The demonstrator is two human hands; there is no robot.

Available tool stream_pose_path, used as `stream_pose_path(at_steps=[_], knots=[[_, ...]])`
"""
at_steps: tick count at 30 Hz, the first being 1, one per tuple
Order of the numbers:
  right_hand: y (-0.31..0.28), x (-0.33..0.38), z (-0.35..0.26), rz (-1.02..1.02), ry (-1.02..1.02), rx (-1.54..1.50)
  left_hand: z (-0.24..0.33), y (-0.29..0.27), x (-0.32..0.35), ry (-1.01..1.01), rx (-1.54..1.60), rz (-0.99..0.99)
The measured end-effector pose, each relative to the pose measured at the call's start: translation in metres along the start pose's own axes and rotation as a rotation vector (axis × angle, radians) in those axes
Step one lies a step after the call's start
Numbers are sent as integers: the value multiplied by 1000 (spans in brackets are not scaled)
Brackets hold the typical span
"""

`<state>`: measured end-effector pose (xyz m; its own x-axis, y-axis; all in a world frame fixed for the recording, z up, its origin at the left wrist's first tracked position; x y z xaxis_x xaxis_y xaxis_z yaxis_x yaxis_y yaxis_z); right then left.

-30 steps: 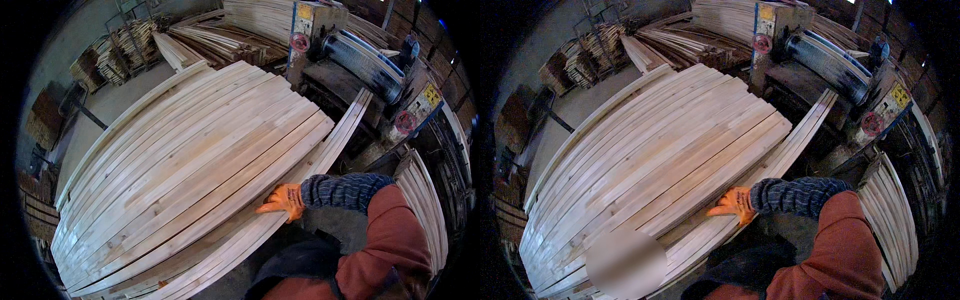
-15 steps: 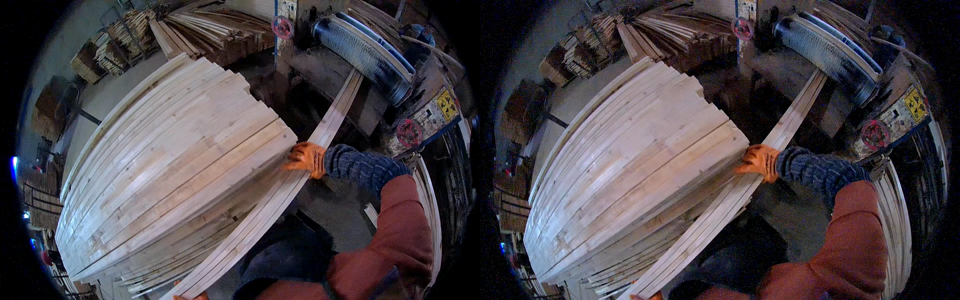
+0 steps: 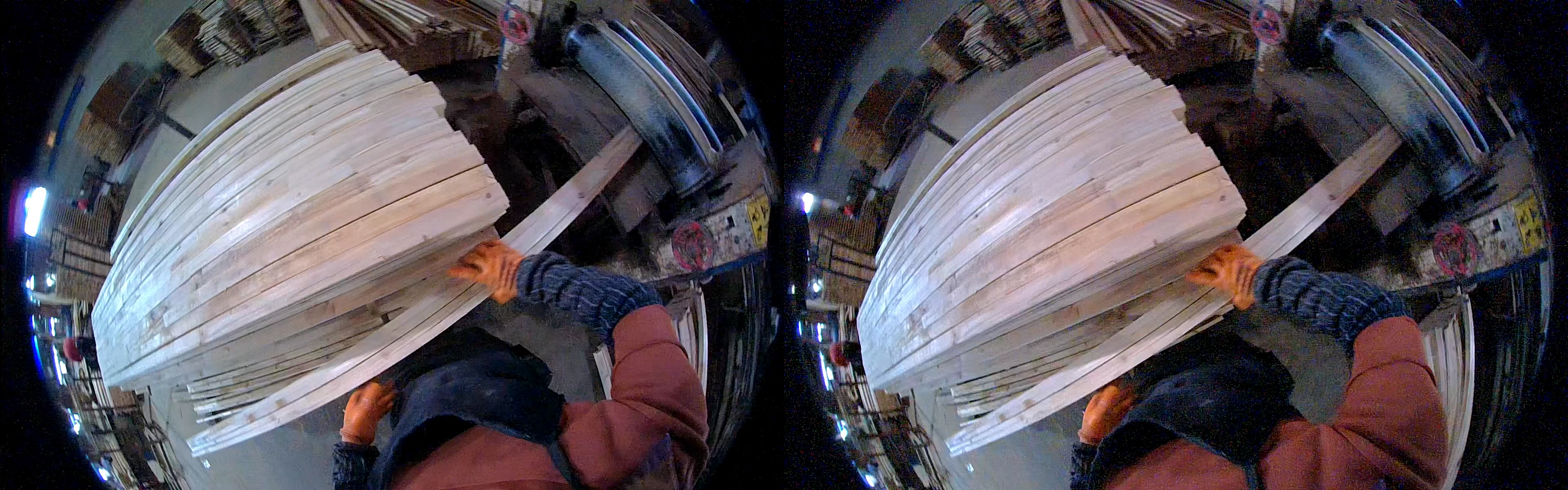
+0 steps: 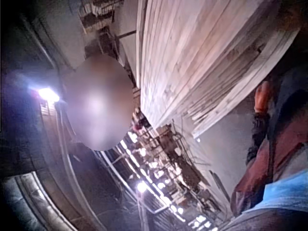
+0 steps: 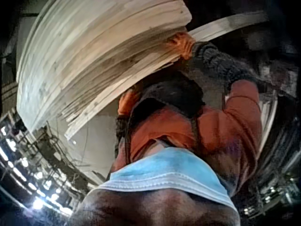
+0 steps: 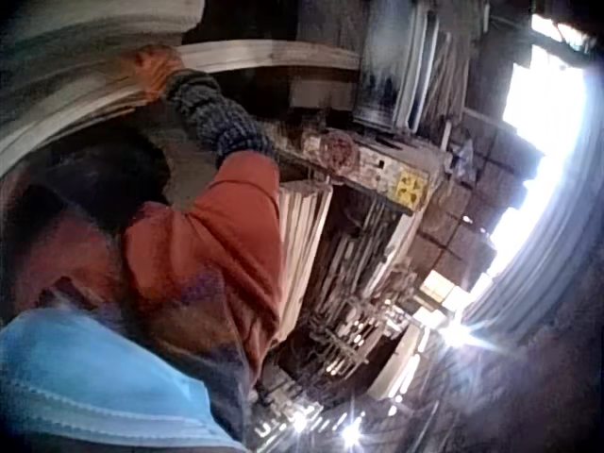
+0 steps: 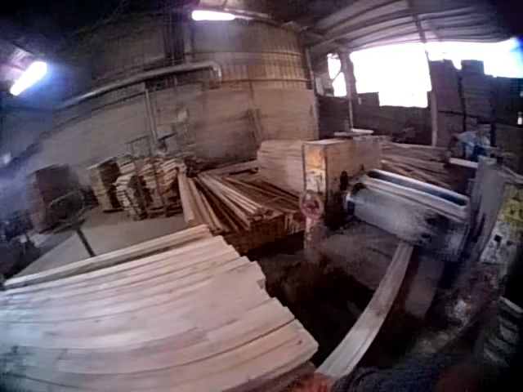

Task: The person picks up wood boards from a stack and feeds them one at a time into a large industrial planing machine.

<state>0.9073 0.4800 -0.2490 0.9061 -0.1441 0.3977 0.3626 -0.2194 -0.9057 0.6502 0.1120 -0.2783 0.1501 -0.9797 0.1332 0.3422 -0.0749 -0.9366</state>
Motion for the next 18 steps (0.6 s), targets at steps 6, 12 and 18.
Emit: stream_pose_path(at_steps=[6,12,18], knots=[[15,50,74,-16,142,3,-29,-85,8,-201,-16,206],[23,95,110,171,456,-18,-100,-91,-17,-363,-210,-118],[32,63,53,342,319,-9,-49,-78,-86,-311,-179,-230]])
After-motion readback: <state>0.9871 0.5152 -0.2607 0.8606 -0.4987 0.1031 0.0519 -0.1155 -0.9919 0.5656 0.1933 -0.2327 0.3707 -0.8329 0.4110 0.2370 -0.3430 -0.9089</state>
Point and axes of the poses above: each hand's wrist, its own x-axis away from the middle knuckle, its own y-axis out of the palm, z = x × y, the point moved 2 cm from there along -x, towards the middle knuckle, and after that the axes turned 7 degrees about -z, right-handed, at the moved point
